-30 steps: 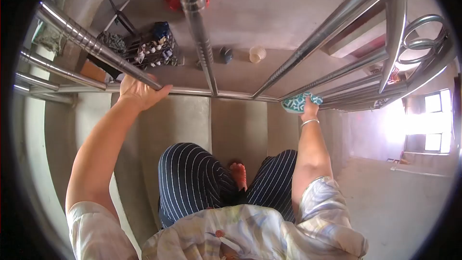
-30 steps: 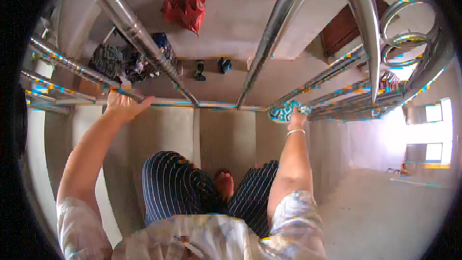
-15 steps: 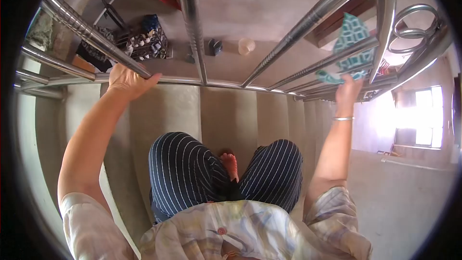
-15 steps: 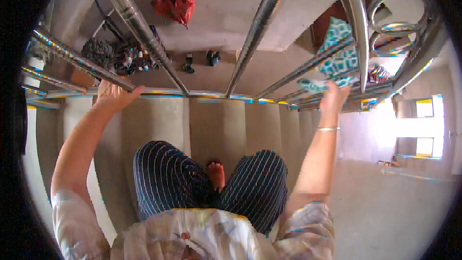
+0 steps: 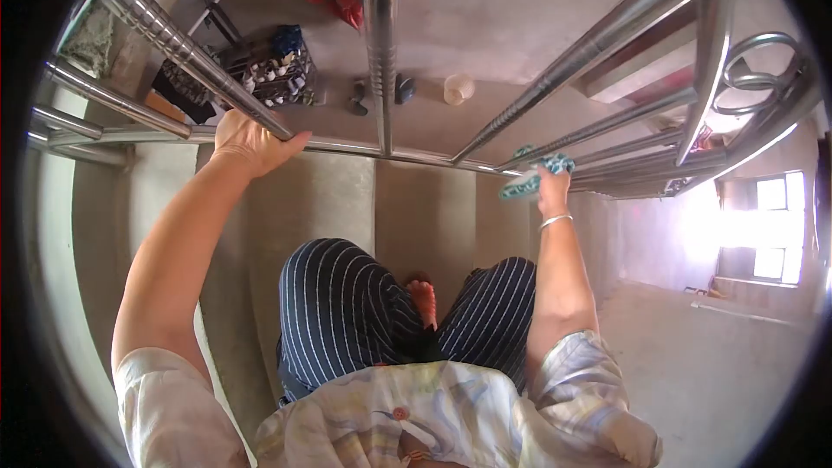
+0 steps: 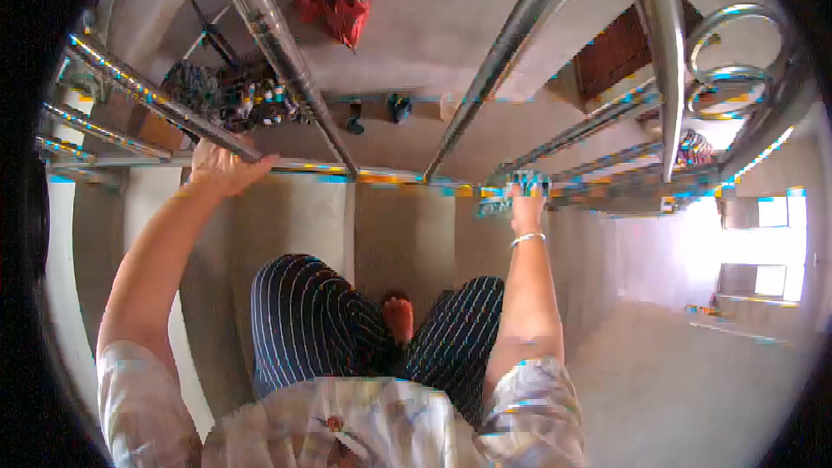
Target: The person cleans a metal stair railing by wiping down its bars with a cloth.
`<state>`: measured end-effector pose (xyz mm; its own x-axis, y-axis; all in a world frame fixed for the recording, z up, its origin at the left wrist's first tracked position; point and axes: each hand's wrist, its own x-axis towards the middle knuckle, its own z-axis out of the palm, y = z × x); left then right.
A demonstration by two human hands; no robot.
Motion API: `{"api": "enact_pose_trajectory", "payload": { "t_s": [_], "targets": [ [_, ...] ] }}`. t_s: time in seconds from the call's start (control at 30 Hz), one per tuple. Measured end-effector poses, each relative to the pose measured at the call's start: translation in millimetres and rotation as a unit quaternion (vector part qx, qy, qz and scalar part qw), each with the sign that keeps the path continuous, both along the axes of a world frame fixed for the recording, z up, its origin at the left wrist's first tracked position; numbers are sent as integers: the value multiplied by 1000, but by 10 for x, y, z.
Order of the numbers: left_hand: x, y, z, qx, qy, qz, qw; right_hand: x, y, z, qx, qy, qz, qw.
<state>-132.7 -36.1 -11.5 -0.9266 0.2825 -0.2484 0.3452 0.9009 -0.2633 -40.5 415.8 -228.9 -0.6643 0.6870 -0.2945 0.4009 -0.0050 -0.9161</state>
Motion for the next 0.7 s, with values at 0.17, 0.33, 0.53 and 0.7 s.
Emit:
{"api": "enact_pose_trajectory", "payload": {
  "t_s": [0.17, 0.33, 0.53, 0.7],
  "targets": [
    [-8, 6, 86, 24, -5, -4, 1000, 67, -120, 1118, -7, 254, 18, 967],
    [-4, -87, -67, 96, 64, -28, 993, 207, -439, 2615, -16, 447, 83, 890],
    [40, -68, 40, 86, 28, 4, 996, -5, -653, 2482, 340, 353, 86, 867],
    [43, -67, 45, 93, 20, 25, 995, 363, -363, 2307, 322, 216, 54, 920]
  ]
}}
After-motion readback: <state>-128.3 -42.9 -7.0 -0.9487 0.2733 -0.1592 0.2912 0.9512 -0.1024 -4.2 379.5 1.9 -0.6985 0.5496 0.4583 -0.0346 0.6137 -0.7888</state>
